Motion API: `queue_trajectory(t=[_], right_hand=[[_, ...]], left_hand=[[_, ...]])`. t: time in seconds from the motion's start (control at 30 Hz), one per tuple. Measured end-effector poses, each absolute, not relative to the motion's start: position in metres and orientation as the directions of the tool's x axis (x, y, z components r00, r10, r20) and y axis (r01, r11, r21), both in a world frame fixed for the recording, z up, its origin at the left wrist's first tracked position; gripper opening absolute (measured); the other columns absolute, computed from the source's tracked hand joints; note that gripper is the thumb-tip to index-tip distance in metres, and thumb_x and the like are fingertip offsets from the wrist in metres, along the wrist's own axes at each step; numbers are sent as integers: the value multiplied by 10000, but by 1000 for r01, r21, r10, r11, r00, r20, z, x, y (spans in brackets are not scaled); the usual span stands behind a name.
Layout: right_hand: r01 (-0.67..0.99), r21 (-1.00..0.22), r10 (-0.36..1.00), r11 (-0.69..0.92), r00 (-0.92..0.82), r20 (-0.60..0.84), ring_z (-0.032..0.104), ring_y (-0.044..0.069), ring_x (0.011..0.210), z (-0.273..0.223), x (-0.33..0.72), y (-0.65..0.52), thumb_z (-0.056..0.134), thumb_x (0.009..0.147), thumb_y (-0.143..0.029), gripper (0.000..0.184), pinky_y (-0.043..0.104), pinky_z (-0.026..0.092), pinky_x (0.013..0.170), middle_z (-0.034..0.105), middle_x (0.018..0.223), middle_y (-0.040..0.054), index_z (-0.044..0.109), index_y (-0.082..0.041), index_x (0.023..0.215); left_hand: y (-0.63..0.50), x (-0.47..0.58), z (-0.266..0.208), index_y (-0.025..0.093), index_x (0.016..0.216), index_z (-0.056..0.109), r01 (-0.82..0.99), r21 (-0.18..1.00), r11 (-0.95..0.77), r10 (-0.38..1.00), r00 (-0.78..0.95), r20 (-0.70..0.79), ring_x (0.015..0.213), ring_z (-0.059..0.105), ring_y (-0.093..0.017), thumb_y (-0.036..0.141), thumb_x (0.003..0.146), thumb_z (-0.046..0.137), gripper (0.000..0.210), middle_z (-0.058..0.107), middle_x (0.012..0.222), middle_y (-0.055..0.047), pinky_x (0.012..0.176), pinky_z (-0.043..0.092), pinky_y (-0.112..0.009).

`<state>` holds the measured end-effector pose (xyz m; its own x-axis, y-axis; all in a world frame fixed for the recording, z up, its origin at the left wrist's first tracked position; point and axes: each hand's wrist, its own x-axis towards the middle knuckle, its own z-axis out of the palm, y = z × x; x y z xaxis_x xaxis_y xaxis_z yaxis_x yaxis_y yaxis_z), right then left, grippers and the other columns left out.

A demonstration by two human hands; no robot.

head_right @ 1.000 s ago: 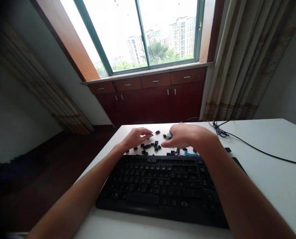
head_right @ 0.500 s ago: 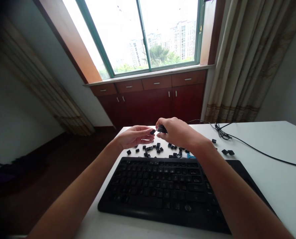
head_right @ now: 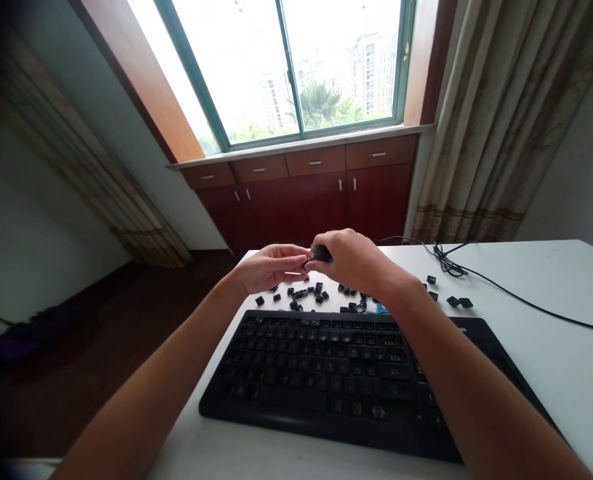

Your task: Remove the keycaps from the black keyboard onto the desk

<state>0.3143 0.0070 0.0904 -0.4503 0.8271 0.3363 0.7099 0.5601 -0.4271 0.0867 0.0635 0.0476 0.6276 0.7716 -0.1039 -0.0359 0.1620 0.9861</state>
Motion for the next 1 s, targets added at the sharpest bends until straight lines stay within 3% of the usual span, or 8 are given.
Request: queue_trajectory(t=[0.23, 0.6, 0.9, 1.0], right_hand=[[695, -476, 841, 539, -419, 342, 616, 156, 712, 88, 310, 6, 683, 860, -396, 211, 248, 386, 597, 739, 860, 2, 711, -248, 1008], [702, -451, 821, 552, -359, 445, 654, 181, 798, 86, 305, 6, 680, 860, -366, 226, 261, 421, 651, 744, 956, 19, 695, -239, 1046], [676, -381, 747, 630, -395, 534, 669, 187, 867, 85, 305, 8, 674, 883, -323, 205, 288, 477, 786, 728, 1090, 38, 736, -215, 1046], [683, -385, 751, 621, -375, 544, 680, 191, 845, 84, 303, 8, 687, 870, -328, 213, 287, 483, 764, 751, 1040, 32, 750, -210, 1036]], left_hand=[[63, 87, 50, 153, 1040, 773, -29, 992, 120, 799, 596, -79, 719, 677, -99, 290, 711, 893, 376, 748, 861, -48, 700, 547, -213], [62, 86, 55, 144, 1092, 752, -192, 979, 70, 773, 631, 69, 962, 740, -187, 181, 739, 861, 371, 769, 1062, -81, 1003, 553, -353], [67, 75, 54, 169, 1110, 745, -166, 985, 41, 781, 620, 72, 1004, 730, -210, 180, 705, 881, 428, 756, 1099, -89, 1021, 538, -394], [61, 75, 66, 172, 1118, 735, -54, 998, -43, 792, 607, 66, 981, 726, -192, 252, 741, 869, 409, 758, 1064, -76, 953, 568, -362]])
